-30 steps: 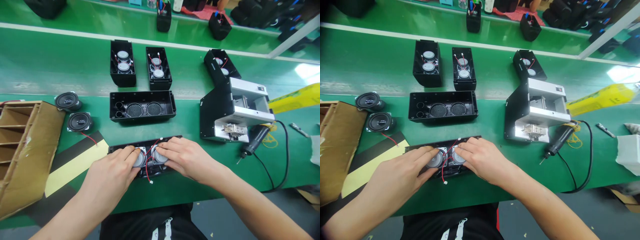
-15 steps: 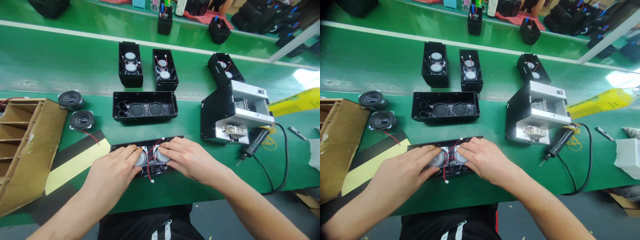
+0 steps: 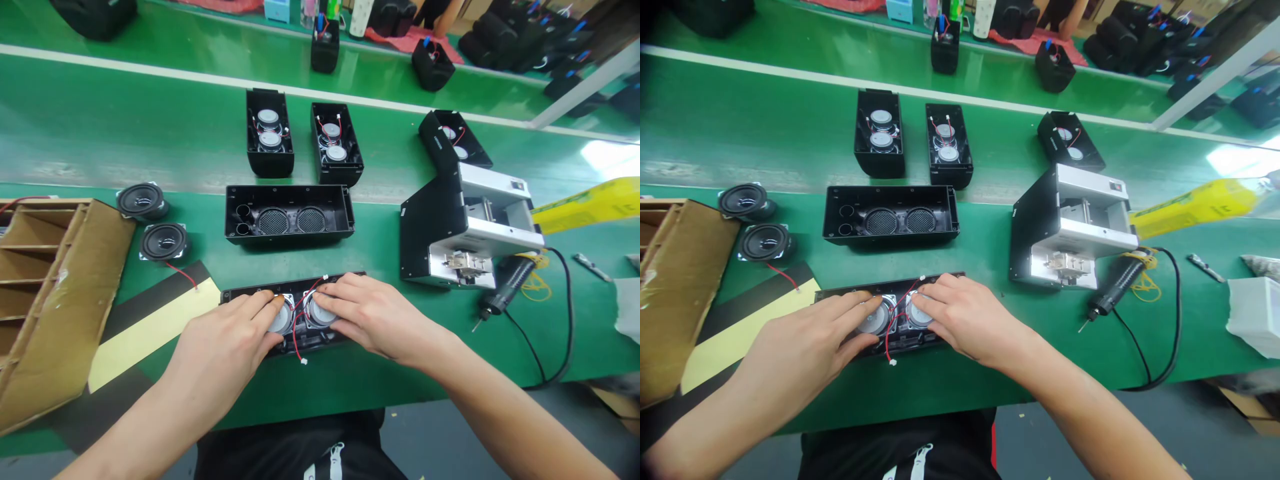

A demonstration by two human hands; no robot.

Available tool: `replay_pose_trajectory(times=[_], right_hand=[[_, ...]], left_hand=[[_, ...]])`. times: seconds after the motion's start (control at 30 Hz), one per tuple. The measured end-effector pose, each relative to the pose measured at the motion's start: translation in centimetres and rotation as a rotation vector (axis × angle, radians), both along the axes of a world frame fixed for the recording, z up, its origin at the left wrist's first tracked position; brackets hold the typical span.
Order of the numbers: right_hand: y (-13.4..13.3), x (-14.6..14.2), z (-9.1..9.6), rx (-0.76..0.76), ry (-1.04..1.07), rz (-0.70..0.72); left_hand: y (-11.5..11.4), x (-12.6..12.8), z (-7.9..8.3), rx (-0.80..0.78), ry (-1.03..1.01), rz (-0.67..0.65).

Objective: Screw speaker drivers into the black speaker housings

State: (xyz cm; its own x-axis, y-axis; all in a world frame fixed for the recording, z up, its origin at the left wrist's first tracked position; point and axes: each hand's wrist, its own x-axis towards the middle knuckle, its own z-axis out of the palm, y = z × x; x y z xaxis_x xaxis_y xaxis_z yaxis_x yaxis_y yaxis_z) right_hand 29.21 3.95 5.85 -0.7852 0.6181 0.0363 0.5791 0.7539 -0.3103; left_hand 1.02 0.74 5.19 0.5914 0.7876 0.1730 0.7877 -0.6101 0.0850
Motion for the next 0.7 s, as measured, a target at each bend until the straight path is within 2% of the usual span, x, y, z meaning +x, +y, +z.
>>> replay_pose_trajectory(times=[0.5, 0.7], right_hand=[[-0.23, 0.09, 0.21, -0.016, -0.020, -0.005], [-0.24, -0.69, 0.38, 0.005, -0.044, -0.031]], left_hand=[[-0.10, -0.02, 0.04, 0.033, 0.028, -0.002], [-0.11, 0.05, 0.18, 0.006, 0.053, -0.016]])
